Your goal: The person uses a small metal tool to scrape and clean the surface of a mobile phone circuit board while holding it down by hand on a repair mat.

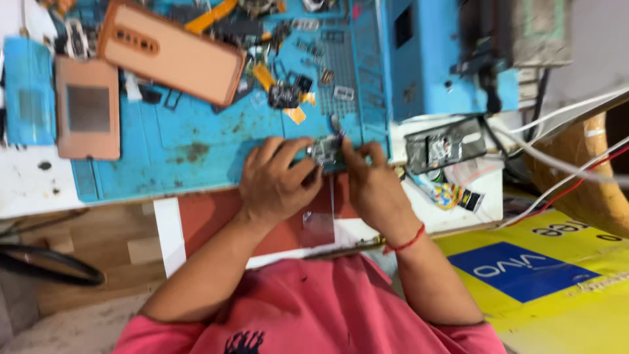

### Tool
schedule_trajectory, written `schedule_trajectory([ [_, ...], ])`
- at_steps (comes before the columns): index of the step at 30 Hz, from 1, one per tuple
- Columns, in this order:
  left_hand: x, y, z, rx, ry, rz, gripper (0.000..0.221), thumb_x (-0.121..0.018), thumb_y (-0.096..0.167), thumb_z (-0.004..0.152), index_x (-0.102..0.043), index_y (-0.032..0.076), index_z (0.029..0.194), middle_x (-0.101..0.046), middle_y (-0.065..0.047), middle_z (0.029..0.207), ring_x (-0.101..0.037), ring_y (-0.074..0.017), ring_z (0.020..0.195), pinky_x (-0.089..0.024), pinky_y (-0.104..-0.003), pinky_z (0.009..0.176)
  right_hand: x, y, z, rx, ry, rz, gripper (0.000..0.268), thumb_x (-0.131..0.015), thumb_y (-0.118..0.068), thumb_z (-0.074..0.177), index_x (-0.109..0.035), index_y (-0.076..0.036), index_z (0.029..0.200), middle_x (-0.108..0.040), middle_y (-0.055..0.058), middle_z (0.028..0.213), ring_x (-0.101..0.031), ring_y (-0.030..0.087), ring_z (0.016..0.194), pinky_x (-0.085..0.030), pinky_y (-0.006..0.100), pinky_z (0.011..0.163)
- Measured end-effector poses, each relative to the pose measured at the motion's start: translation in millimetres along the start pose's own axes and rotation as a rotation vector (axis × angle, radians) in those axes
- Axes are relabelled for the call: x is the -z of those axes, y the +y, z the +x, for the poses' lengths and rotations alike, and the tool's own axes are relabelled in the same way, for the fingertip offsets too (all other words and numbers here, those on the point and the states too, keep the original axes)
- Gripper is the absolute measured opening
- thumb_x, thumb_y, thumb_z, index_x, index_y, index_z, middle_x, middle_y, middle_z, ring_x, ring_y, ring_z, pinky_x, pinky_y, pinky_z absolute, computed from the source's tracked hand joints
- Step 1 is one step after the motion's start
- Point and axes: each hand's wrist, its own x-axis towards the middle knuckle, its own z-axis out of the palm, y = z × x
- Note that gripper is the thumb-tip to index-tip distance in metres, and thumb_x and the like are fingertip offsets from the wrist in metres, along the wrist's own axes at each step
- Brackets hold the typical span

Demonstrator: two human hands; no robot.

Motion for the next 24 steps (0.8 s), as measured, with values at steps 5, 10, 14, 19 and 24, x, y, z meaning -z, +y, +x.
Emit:
schedule_trajectory([
  [5,8.3,-2.2,6.7,0.003,-0.008,-0.001,0.016,-0.082,0.026,0.078,-0.069,0.016,0.076,-0.07,0.002,0.118,-0.062,-0.0223,0.104,-0.05,-0.04,0.079,12.6,-18.4,-28.6,-0.211,-0.048,-0.034,0.059,-0.059,0.002,0.083,-0.062,-0.012,0.14,-0.063,0.016,0.109,-0.069,0.034,0.076,-0.056,0.044,0.061],
  [10,4.3,2.4,6.1,0.017,-0.031,-0.017,0.016,-0.081,0.026,0.078,-0.07,0.015,0.077,-0.069,0.002,0.121,-0.062,-0.0217,0.106,-0.05,-0.04,0.08,5.9,-10.0,-16.0,-0.091,0.09,-0.024,0.049,-0.064,-0.003,0.09,-0.066,-0.015,0.137,-0.062,0.014,0.109,-0.07,0.032,0.081,-0.057,0.041,0.064],
  [14,6.5,-1.3,7.0,0.016,-0.016,0.003,0.015,-0.082,0.026,0.078,-0.07,0.017,0.075,-0.07,0.003,0.117,-0.062,-0.0209,0.103,-0.048,-0.039,0.076,5.8,-5.2,-12.1,-0.188,0.078,0.03,0.058,-0.055,0.006,0.088,-0.066,-0.019,0.138,-0.065,0.01,0.111,-0.075,0.024,0.076,-0.059,0.038,0.061],
  [19,3.6,-1.5,1.4,-0.009,0.022,-0.004,0.012,-0.083,0.025,0.08,-0.073,0.019,0.081,-0.066,0.005,0.099,-0.059,-0.0187,0.091,-0.047,-0.038,0.072,-0.1,-14.2,-14.0,-0.089,0.011,-0.07,0.058,-0.062,-0.001,0.084,-0.065,-0.021,0.138,-0.064,0.01,0.11,-0.07,0.028,0.069,-0.058,0.041,0.058],
  [24,3.0,-7.1,-6.1,-0.118,0.032,-0.008,0.011,-0.083,0.024,0.084,-0.073,0.019,0.082,-0.066,0.007,0.093,-0.06,-0.016,0.084,-0.045,-0.035,0.069,5.5,-10.2,-1.8,-0.087,0.011,-0.068,0.054,-0.063,-0.002,0.088,-0.063,-0.018,0.14,-0.063,0.008,0.108,-0.068,0.029,0.067,-0.054,0.042,0.054],
])
